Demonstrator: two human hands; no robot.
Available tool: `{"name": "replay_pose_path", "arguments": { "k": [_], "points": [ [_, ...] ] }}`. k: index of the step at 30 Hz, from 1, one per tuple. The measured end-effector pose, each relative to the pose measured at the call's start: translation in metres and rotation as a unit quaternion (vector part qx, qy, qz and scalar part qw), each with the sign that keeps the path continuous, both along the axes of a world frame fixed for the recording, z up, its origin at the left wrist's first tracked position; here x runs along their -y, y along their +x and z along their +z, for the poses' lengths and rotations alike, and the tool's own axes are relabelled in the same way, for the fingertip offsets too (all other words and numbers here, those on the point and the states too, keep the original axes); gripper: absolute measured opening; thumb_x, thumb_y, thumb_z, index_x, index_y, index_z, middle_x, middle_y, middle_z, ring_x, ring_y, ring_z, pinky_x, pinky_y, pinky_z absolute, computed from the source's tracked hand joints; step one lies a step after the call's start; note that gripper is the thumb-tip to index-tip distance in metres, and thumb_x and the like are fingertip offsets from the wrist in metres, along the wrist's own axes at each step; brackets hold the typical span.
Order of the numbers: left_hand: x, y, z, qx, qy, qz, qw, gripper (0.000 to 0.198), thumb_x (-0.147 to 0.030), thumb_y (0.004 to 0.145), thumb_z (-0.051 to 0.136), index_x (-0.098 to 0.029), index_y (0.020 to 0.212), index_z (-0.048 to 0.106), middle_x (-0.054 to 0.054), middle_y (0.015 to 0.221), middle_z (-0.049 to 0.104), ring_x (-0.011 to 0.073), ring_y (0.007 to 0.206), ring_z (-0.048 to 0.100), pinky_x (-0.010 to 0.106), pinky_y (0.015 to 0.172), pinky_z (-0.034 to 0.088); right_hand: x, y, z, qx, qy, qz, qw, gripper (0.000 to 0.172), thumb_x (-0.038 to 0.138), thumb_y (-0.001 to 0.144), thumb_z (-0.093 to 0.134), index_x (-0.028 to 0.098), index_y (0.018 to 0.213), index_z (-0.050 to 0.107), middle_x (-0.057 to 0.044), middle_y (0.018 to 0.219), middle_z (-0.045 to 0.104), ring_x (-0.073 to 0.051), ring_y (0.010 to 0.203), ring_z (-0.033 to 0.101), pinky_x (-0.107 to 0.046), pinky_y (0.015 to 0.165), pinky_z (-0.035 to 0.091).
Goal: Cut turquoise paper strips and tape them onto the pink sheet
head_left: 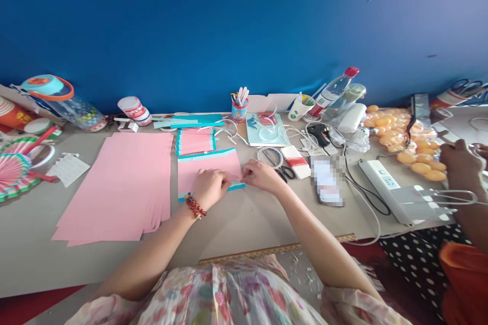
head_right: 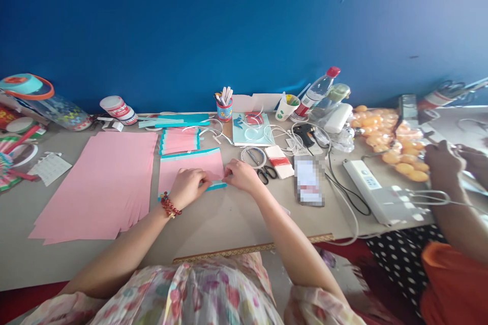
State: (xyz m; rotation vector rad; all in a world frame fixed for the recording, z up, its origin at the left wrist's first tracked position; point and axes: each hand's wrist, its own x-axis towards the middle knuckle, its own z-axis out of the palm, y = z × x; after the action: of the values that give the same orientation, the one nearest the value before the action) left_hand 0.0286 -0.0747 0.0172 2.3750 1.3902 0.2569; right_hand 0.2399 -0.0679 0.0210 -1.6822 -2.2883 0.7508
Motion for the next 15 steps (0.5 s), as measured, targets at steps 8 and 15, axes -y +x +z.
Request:
{"name": "replay_pose_path", "arguments": {
  "k": [8,15],
  "points": [
    [0.0006,0.0012,-0.0017,-0.01,0.012,0.004,1.0,0.014,-0.026,0.085,0.06,-0.021,0.074,0.068,0.002,0.082,0.073,0.0221,0.083,0.066,0.036,0.081,0.038,-0.0001,-0.0016,0.0015,0.021,-0.002,-0.002,1.0,0.005,0.019,0.076,0.072,0.018,0.08,0.069,-0.002,0.089,0.065,-0.016,0.083,0.059,-0.023,0.071,0.039],
    [0.0011,0.0022,-0.0036,-0.018,0.024,0.008,1.0,0.012,-0.027,0.084,0.061,-0.021,0.074,0.067,0.003,0.082,0.072,0.0233,0.084,0.066,0.036,0.08,0.038,0.0033,-0.0076,0.007,0.048,-0.01,-0.009,0.999,0.008,0.015,0.076,0.066,0.02,0.081,0.069,-0.002,0.089,0.068,-0.016,0.084,0.061,-0.023,0.066,0.036]
  ]
}}
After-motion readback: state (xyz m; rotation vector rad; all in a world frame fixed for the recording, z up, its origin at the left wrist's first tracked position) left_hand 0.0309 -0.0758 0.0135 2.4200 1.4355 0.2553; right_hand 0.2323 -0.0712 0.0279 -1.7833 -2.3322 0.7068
